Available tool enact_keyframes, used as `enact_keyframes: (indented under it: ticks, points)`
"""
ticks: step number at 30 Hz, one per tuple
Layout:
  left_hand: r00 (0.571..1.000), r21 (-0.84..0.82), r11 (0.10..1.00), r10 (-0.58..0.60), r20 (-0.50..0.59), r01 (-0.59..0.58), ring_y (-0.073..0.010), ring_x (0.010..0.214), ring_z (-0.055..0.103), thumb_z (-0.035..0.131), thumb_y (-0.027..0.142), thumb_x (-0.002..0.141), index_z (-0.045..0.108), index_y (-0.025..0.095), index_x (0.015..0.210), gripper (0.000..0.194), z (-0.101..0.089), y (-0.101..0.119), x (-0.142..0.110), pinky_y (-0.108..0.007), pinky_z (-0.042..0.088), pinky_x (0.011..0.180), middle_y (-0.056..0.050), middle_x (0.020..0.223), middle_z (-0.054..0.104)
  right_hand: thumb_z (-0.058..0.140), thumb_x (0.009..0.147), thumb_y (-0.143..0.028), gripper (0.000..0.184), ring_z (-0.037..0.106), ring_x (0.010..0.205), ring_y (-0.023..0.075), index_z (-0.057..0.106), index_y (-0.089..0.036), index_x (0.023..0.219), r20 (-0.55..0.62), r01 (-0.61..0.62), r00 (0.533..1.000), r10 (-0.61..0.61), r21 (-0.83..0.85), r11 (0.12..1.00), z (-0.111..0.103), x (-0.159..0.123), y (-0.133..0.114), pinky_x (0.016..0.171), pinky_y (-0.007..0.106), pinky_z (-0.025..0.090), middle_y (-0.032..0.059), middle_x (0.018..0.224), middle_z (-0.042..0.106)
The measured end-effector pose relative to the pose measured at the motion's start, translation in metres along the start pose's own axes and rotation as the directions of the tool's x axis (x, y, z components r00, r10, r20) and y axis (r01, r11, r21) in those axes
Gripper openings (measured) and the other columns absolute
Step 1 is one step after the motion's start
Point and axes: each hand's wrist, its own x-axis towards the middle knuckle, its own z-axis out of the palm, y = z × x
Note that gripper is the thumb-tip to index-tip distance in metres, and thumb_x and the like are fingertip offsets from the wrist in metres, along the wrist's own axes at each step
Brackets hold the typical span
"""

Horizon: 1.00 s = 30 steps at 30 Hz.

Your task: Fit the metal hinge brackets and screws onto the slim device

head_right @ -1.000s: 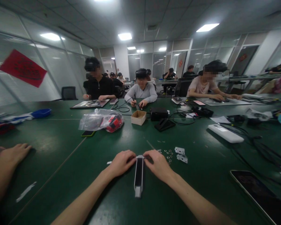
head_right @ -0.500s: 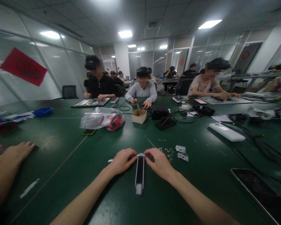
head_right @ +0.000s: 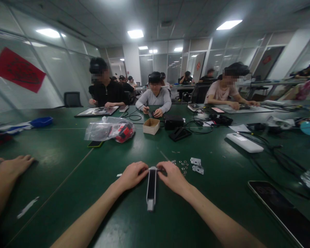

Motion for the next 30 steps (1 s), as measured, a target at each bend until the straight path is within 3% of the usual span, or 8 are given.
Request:
enact_keyframes:
  ticks: [3,7,12,15,30]
  points:
    - [1.0,-0.001,1.0,-0.008,0.01,0.008,-0.0148,0.075,0.057,0.043,0.032,0.091,0.058,0.02,0.091,0.02,0.0,-0.001,0.001,-0.026,0.041,0.068,-0.002,0.085,0.061,0.055,0.082,-0.022,0.026,0.058,0.093,0.0187,0.059,-0.017,0.107,0.021,0.028,0.999,-0.027,-0.05,0.998,-0.007,-0.002,0.003,0.084,0.035,0.049,0.0069,0.101,0.063]
    - [1.0,-0.012,1.0,-0.017,0.026,0.017,-0.015,0.076,0.056,0.043,0.033,0.091,0.058,0.02,0.092,0.02,-0.001,-0.001,0.001,-0.026,0.041,0.069,-0.002,0.084,0.061,0.053,0.084,-0.028,0.031,0.055,0.101,0.0206,0.058,-0.016,0.112,0.043,0.044,0.998,-0.036,-0.209,0.977,-0.035,-0.005,0.017,0.088,0.037,0.046,0.0085,0.11,0.06]
    - [0.999,-0.016,1.0,-0.014,0.037,0.015,-0.0151,0.075,0.056,0.043,0.032,0.091,0.058,0.02,0.092,0.02,-0.003,0.001,0.001,-0.026,0.041,0.068,-0.002,0.084,0.061,0.05,0.084,-0.029,0.026,0.056,0.095,0.0235,0.062,-0.018,0.104,0.062,-0.148,0.979,0.195,-0.447,0.882,-0.077,-0.011,0.048,0.083,0.038,0.045,0.0099,0.103,0.062]
    - [0.999,-0.021,1.0,-0.013,0.033,0.014,-0.0152,0.076,0.057,0.042,0.032,0.091,0.058,0.02,0.092,0.021,-0.003,0.001,0.001,-0.026,0.041,0.068,-0.002,0.085,0.062,0.048,0.085,-0.028,0.023,0.056,0.092,0.0231,0.064,-0.018,0.098,0.095,-0.188,0.958,0.27,-0.503,0.844,-0.09,-0.013,0.064,0.081,0.035,0.044,0.0097,0.097,0.063]
    - [1.0,-0.018,1.0,-0.006,0.022,0.007,-0.0149,0.075,0.056,0.042,0.033,0.091,0.059,0.02,0.092,0.021,-0.001,-0.002,0.001,-0.025,0.041,0.069,-0.002,0.085,0.061,0.049,0.083,-0.028,0.02,0.055,0.088,0.0211,0.067,-0.022,0.088,0.163,-0.123,0.966,0.199,-0.385,0.915,-0.08,-0.013,0.067,0.074,0.033,0.043,0.0072,0.091,0.06]
